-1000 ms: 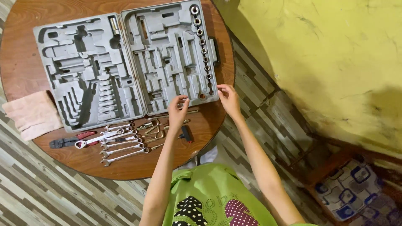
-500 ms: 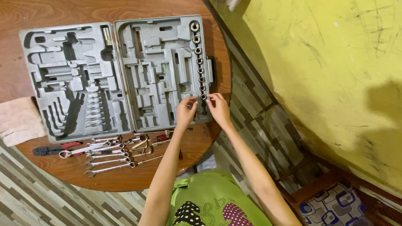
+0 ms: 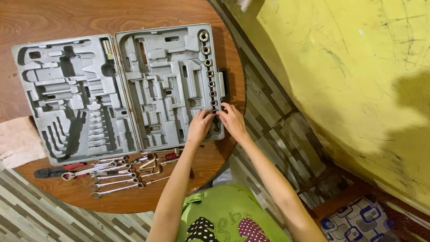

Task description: The person removes various tools from a toolbox, including pliers, wrenches, sockets, and a ratchet, and places them on the table. They then pick up the tools one by one and return them to their designated slots in the toolbox.

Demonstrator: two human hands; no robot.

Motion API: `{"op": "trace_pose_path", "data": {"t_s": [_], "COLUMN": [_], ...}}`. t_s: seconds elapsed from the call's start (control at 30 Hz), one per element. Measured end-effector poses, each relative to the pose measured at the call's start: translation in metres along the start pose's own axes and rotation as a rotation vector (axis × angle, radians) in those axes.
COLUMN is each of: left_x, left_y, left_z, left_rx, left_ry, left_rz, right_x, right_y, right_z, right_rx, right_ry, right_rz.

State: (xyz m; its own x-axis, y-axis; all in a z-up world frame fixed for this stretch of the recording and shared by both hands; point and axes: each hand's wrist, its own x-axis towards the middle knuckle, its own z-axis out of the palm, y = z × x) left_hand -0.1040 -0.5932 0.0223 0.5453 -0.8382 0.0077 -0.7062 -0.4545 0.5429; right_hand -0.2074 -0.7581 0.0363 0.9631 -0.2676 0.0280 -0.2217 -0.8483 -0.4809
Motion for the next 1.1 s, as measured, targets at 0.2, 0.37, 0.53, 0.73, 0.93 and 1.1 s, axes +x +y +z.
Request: {"op": "trace_pose_path", "data": {"t_s": [0.2,0.37,0.53,0.73,0.93,1.1], "left_x": [0.001,0.005,0.007,0.010,-0.002,-0.024], "left_y": [-0.009,-0.010,-0.008,0.002,0.009,0.022], "left_z": [0.013,0.017,0.013,-0.002,-0.008,-0.036], "left_rx": [0.068,0.059,0.041,-0.077,-0.115,-0.202], "left_ry": [0.023,0.056,0.077,0.148,0.176,0.119], "left_rz": [0.039,0.019,0.021,0.027,-0.026,-0.096], "right_x": [0.002,0.002,0.002,0.001,-0.012,-0.026], "right_y": [0.000,0.001,-0.004,-0.008,-0.019,-0.049], "right_z": [-0.003,-0.002,-0.002,-0.009,-0.009,-0.021], "right_rx": [-0.071,-0.105,-0.120,-0.075,0.014,0.117], "right_ry": [-0.009,-0.010,0.006,0.037,0.076,0.129], "right_rz": [-0.059,-0.099,-0.108,-0.095,-0.017,-0.032]}}
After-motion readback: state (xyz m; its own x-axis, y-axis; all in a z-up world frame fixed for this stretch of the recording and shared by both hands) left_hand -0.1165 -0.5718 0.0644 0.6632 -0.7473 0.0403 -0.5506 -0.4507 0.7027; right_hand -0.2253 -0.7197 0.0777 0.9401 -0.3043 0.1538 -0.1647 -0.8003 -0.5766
